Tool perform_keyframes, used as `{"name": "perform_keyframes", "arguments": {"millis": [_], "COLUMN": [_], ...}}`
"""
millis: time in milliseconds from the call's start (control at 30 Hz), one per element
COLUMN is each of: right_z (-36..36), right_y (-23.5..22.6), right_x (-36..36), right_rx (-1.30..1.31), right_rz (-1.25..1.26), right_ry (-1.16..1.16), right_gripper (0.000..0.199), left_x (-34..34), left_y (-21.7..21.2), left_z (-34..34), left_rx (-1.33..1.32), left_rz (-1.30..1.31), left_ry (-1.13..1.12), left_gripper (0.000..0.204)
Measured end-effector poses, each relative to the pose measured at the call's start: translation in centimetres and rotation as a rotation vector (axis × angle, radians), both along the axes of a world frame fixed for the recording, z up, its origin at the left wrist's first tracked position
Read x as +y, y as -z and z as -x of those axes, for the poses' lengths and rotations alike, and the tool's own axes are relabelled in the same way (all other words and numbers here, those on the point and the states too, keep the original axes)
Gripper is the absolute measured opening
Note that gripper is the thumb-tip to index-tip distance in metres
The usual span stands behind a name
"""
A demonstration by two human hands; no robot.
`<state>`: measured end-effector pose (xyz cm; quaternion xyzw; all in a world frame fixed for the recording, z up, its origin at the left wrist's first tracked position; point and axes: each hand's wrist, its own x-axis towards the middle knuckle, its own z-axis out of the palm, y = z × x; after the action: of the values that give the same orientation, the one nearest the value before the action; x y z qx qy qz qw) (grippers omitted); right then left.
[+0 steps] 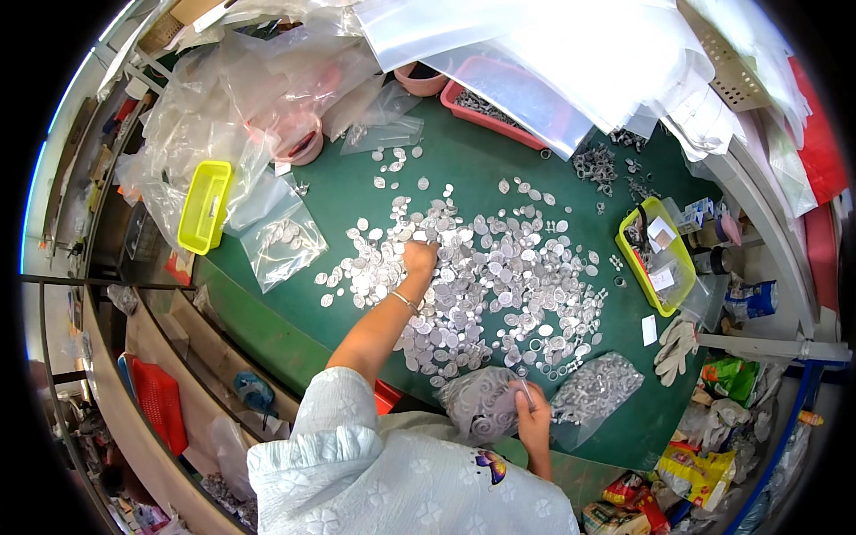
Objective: The person picks up metal decorative items from a large pile on a table and places them into a clear plastic bag by hand. After filling the bag, the person picks up a another bag and places it on a shelf.
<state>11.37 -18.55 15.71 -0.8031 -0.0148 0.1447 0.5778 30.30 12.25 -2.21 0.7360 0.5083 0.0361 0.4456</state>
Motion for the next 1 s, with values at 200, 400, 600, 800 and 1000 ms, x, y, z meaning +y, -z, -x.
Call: {"name": "perform_keyframes", "arguments": {"millis": [200, 400, 600, 800, 1000], "right_z": [-0.3, -0.3, -0.5, -0.6, -0.4], "right_y": [-0.7, -0.3, -0.8, -0.8, -1.0], "right_x": [0.2, -0.5, -0.2, -0.3, -0.8], "right_rx": [0.008, -0.041, -0.054, -0.095, -0.109], "right_rz": [0.003, 0.025, -0.005, 0.004, -0.044], "right_ry": [-0.001, -0.03, -0.05, -0.024, -0.004], "right_gripper": [0.02, 0.021, 0.021, 0.018, 0.021], "left_x": [-0.6, -1.2, 0.0, -2.6, -8.1], "left_y": [-0.4, -6.0, -9.8, -15.4, -24.9], "left_z": [0.7, 3.4, 6.0, 8.8, 14.4], "left_rx": [-0.265, -0.353, -0.419, -0.56, -0.381], "left_rz": [0.305, -0.302, -0.231, 1.305, 1.441], "left_ry": [-0.052, 0.203, 0.402, -0.065, 0.349], "left_gripper": [0.021, 0.024, 0.014, 0.018, 0.021]}}
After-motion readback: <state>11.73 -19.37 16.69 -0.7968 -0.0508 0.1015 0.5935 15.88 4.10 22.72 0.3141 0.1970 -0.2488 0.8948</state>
